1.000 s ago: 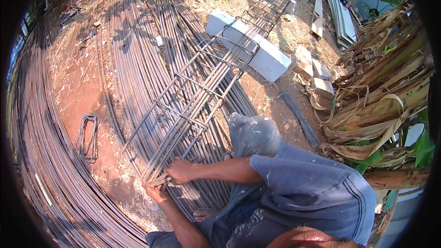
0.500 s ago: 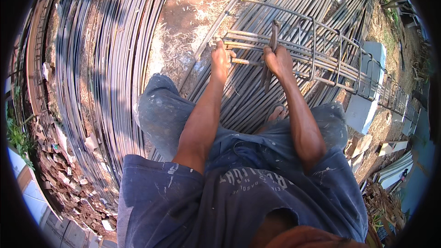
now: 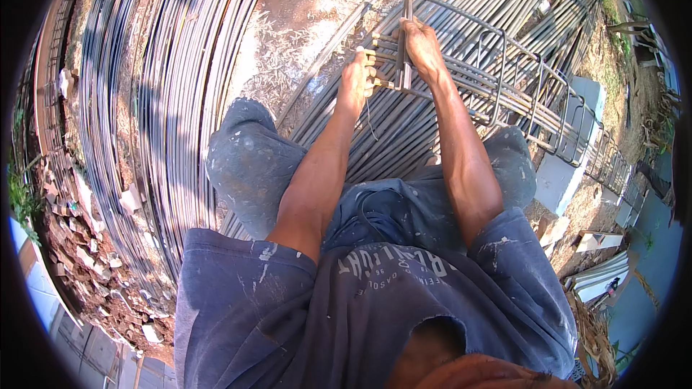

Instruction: The person assembles a rebar cage by tying steel bars together using wire and pliers. They position the bars on a concrete block, wrap wire around intersections, and twist the wire to secure the structure. The person also moves the cage and retrieves additional materials from the ground.

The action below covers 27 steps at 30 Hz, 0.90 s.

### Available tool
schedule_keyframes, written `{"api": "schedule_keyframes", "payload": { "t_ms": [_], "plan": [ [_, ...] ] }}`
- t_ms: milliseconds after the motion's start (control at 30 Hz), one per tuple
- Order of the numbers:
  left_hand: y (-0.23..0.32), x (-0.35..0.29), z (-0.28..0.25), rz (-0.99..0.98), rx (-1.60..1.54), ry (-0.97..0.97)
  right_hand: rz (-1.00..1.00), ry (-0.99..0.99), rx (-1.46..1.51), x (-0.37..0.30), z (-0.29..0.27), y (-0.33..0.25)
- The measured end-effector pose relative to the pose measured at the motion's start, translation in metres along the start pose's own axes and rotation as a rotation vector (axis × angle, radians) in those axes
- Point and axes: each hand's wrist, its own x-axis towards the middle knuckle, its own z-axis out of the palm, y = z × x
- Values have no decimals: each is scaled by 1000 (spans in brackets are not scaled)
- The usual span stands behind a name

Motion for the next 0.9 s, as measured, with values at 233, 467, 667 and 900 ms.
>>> {"api": "schedule_keyframes", "payload": {
  "t_ms": [233,467,667,900],
  "plan": [
    [9,-17,6,10,-42,-36,78,-127,87,0,6,-7],
    [6,-11,15,-1,-84,48,-29,-60,-67,10,19,13],
    [9,-24,27,19,-90,109,-18,20,-34,17,23,24],
    [-15,-21,7,-50,-31,82,55,-29,41,7,21,7]
  ]
}}
